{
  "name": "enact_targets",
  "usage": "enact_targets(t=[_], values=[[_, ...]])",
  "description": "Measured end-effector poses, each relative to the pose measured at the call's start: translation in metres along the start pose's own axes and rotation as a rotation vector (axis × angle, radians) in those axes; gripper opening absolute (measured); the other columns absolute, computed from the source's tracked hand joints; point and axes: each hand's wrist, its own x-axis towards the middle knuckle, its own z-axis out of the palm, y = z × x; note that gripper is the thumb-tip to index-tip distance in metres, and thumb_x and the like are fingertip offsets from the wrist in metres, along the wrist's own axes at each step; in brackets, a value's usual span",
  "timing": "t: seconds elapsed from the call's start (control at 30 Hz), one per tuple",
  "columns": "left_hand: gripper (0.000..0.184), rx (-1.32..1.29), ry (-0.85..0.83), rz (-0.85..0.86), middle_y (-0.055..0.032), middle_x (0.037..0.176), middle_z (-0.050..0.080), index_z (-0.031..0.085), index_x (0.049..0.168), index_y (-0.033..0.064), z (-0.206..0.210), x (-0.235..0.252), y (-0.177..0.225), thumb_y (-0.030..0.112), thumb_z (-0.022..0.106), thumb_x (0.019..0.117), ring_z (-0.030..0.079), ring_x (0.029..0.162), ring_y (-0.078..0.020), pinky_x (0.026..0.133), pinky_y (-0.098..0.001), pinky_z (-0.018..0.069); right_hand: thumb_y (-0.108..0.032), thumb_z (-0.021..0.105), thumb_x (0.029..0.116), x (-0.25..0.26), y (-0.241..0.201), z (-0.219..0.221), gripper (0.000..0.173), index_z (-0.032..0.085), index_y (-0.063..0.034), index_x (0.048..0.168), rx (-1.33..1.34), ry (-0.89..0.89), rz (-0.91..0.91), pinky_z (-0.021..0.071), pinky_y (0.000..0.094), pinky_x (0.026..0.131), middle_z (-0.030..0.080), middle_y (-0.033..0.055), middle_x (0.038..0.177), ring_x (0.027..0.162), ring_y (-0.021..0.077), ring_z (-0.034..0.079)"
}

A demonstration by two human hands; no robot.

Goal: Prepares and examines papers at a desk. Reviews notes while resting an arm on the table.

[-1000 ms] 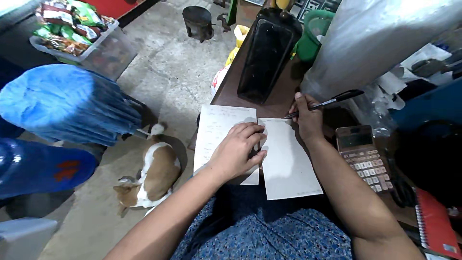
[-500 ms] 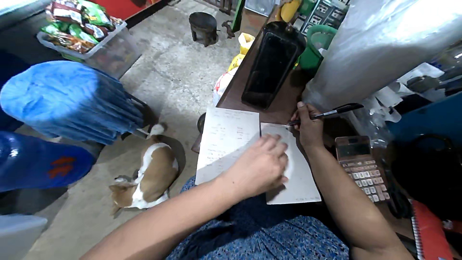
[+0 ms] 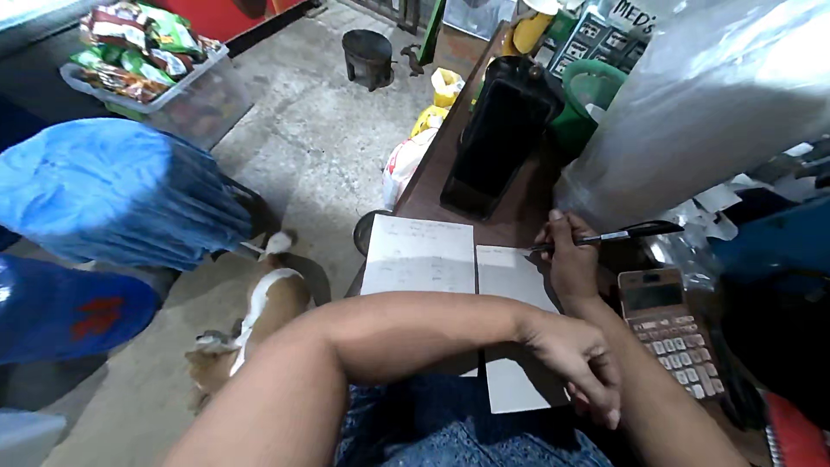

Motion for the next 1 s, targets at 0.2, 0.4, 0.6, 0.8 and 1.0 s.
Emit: enact_targets(t=[0.2, 0.4, 0.6, 0.8, 1.0], values=[[0.018, 0.051, -0.125, 0.034, -0.0089, 0.072, 0.066, 0.072, 0.091, -0.0080, -0.008, -0.002, 0.002, 0.009, 0.069, 0.0955, 0.058, 0.063, -0.0081, 0.062, -0.0263, 0.0493, -0.018, 0.048, 0.1085, -0.002, 0.000, -0.003, 0.034, 0.061, -0.0174, 0.077, -0.025, -0.003, 0.010, 0.0464, 0.0118, 0.050, 0.063, -0.0113, 0.067, 0.054, -0.0039, 0.055], [0.016, 0.154, -0.147, 0.117, -0.0122, 0.075, 0.068, 0.074, 0.094, -0.0068, -0.008, -0.005, 0.001, 0.008, 0.070, 0.0947, 0.060, 0.066, -0.0129, 0.064, -0.0305, 0.0495, -0.023, 0.043, 0.1108, -0.001, -0.009, -0.004, 0.035, 0.063, -0.0166, 0.083, -0.004, 0.015, 0.050, 0.0521, 0.0141, 0.050, 0.067, -0.0099, 0.071, 0.054, -0.0010, 0.060], [0.018, 0.191, -0.194, 0.084, -0.0139, 0.084, 0.073, 0.075, 0.099, -0.0060, -0.008, -0.008, 0.004, 0.010, 0.070, 0.0954, 0.065, 0.075, -0.0154, 0.072, -0.0341, 0.0525, -0.012, 0.072, 0.0937, -0.009, -0.019, 0.003, 0.013, 0.067, -0.0160, 0.083, 0.098, -0.300, 0.079, 0.0574, 0.0186, 0.059, 0.069, -0.0056, 0.078, 0.062, 0.0029, 0.064], [0.020, 0.153, -0.211, 0.022, -0.0116, 0.077, 0.070, 0.075, 0.095, -0.0056, -0.008, -0.009, 0.009, 0.013, 0.070, 0.0966, 0.062, 0.069, -0.0119, 0.068, -0.0308, 0.0506, -0.019, 0.068, 0.0970, -0.008, -0.006, 0.011, 0.012, 0.068, -0.0177, 0.085, 0.201, -0.382, 0.073, 0.0561, 0.0172, 0.060, 0.070, -0.0062, 0.080, 0.063, 0.0018, 0.064], [0.021, -0.043, -0.196, 0.086, -0.0108, 0.085, 0.073, 0.074, 0.099, -0.0076, -0.004, -0.010, 0.005, 0.011, 0.063, 0.0989, 0.066, 0.075, -0.0086, 0.073, -0.0273, 0.0536, -0.019, 0.059, 0.1021, 0.001, -0.001, 0.011, 0.019, 0.066, -0.0172, 0.084, 0.157, -0.443, 0.028, 0.0551, 0.0164, 0.056, 0.070, -0.0068, 0.081, 0.062, 0.0007, 0.063]])
